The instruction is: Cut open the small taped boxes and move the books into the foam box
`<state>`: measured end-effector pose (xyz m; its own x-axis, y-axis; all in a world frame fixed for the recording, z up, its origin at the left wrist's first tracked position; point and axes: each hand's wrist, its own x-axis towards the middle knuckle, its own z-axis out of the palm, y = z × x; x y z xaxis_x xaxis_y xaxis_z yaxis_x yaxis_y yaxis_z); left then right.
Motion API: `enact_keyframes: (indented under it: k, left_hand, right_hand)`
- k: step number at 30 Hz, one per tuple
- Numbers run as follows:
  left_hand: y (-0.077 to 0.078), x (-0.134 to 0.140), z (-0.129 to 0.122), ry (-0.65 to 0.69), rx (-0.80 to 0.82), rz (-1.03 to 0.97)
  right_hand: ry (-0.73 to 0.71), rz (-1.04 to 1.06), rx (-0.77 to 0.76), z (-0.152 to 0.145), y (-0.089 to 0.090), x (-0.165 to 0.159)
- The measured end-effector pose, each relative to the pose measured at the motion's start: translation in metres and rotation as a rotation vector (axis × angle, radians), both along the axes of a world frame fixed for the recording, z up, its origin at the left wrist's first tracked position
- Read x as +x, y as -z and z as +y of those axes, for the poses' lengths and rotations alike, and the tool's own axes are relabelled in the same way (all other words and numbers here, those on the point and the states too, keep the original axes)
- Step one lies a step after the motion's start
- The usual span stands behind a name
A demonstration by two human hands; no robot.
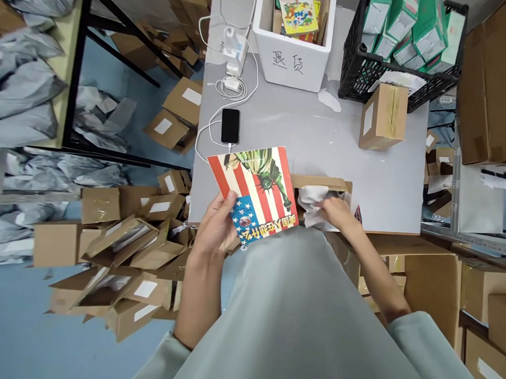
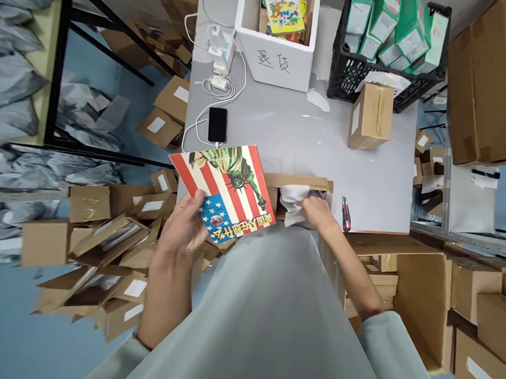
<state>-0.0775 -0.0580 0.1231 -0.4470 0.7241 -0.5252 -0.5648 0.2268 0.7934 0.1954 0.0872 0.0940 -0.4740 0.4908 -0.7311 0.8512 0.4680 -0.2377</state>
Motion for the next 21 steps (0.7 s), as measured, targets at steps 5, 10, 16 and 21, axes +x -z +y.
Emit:
enact_keyframes:
  k: [5, 10, 16, 21]
  left_hand:
    - [-0.007, 0.017, 0.002, -0.015, 0.012, 0.038]
    - [-0.013, 0.019, -0.007, -0.036, 0.018, 0.022]
    - [-0.014, 0.028, -0.008, -0.012, 0.026, -0.144]
    - [-0.015, 0.066, 0.005, 0.175, 0.024, -0.249]
  right_hand:
    - [0.015, -0.196, -0.135, 0.024, 0.040, -0.041]
    - [0.019, -0.037, -0.193, 0.020, 0.023, -0.018]
    - [0.658, 0.858, -0.397, -0.021, -0.026, 0.039]
    - [0.873, 1.013, -0.636, -0.042, -0.027, 0.034]
